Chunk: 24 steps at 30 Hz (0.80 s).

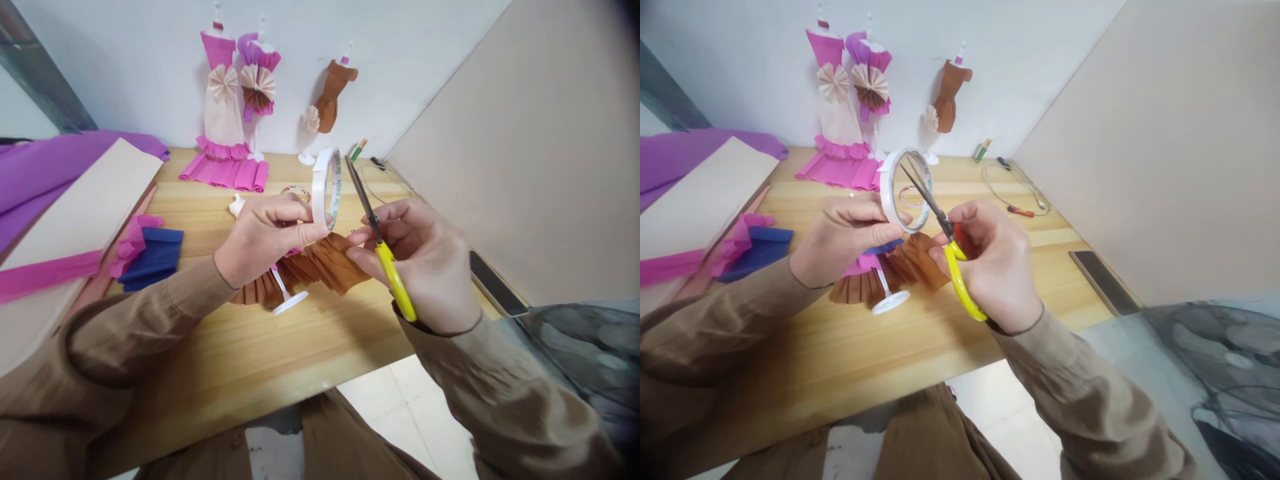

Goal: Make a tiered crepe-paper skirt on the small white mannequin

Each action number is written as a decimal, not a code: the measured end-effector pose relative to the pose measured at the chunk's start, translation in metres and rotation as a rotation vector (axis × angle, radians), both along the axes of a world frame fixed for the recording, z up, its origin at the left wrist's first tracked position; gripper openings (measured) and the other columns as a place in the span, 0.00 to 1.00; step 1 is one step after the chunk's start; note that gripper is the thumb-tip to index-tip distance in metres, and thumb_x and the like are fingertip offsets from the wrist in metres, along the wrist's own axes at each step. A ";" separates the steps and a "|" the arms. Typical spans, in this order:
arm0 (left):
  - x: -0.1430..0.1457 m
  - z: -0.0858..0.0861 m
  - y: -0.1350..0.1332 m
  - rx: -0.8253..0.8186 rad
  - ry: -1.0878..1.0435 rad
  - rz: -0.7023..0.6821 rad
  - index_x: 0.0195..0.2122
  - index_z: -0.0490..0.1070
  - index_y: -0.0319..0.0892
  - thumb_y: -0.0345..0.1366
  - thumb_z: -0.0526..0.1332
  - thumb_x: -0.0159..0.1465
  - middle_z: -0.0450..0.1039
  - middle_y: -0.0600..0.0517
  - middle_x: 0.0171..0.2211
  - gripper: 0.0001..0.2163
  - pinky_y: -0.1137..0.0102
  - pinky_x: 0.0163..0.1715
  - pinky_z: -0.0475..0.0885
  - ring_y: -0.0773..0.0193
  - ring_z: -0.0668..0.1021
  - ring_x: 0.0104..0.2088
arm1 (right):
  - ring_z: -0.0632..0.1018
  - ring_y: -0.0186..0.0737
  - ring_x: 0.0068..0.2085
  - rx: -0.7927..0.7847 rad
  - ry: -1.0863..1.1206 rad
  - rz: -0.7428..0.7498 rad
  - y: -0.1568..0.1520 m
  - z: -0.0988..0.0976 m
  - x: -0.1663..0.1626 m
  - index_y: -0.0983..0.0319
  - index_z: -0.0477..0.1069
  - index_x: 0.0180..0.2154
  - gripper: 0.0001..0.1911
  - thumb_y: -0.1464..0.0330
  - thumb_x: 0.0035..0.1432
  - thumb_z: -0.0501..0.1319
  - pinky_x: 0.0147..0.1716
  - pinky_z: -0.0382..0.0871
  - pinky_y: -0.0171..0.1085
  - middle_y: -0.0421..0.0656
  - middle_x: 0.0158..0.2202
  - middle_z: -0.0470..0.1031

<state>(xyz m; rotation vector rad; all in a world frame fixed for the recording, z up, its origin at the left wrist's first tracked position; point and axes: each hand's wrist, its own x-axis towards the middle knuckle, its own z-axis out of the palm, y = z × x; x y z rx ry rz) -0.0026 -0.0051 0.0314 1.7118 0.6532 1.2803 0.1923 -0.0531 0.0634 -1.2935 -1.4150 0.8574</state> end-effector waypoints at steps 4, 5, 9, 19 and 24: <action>0.000 0.000 0.000 -0.053 -0.034 -0.011 0.24 0.79 0.40 0.41 0.72 0.59 0.76 0.50 0.26 0.12 0.71 0.29 0.74 0.66 0.76 0.29 | 0.74 0.35 0.26 0.077 0.004 -0.056 -0.002 -0.008 -0.006 0.56 0.68 0.33 0.23 0.64 0.36 0.78 0.25 0.69 0.36 0.37 0.26 0.75; 0.000 0.001 0.000 -0.056 -0.039 -0.014 0.25 0.79 0.40 0.42 0.72 0.58 0.77 0.50 0.27 0.12 0.71 0.28 0.74 0.66 0.76 0.29 | 0.73 0.34 0.25 0.098 -0.007 -0.053 -0.002 -0.009 -0.007 0.56 0.68 0.33 0.23 0.64 0.37 0.78 0.23 0.67 0.35 0.36 0.25 0.75; 0.001 0.001 0.000 -0.024 -0.041 -0.006 0.23 0.79 0.40 0.43 0.73 0.58 0.76 0.50 0.26 0.13 0.69 0.31 0.73 0.64 0.77 0.30 | 0.72 0.34 0.25 0.102 -0.068 -0.024 -0.005 -0.008 -0.010 0.56 0.67 0.34 0.23 0.62 0.40 0.77 0.23 0.65 0.35 0.36 0.26 0.73; 0.001 -0.001 0.004 -0.023 -0.087 -0.002 0.22 0.79 0.40 0.41 0.72 0.58 0.78 0.51 0.26 0.12 0.68 0.35 0.73 0.63 0.77 0.32 | 0.77 0.38 0.31 0.133 -0.138 0.021 -0.013 0.000 0.015 0.55 0.72 0.40 0.21 0.58 0.47 0.76 0.29 0.70 0.39 0.41 0.33 0.78; 0.000 -0.001 0.005 -0.053 -0.096 -0.013 0.24 0.80 0.40 0.40 0.72 0.58 0.78 0.50 0.28 0.10 0.69 0.32 0.72 0.65 0.76 0.30 | 0.78 0.40 0.34 -0.177 -0.404 0.252 -0.007 0.025 0.080 0.54 0.76 0.40 0.20 0.53 0.49 0.74 0.31 0.73 0.38 0.43 0.35 0.78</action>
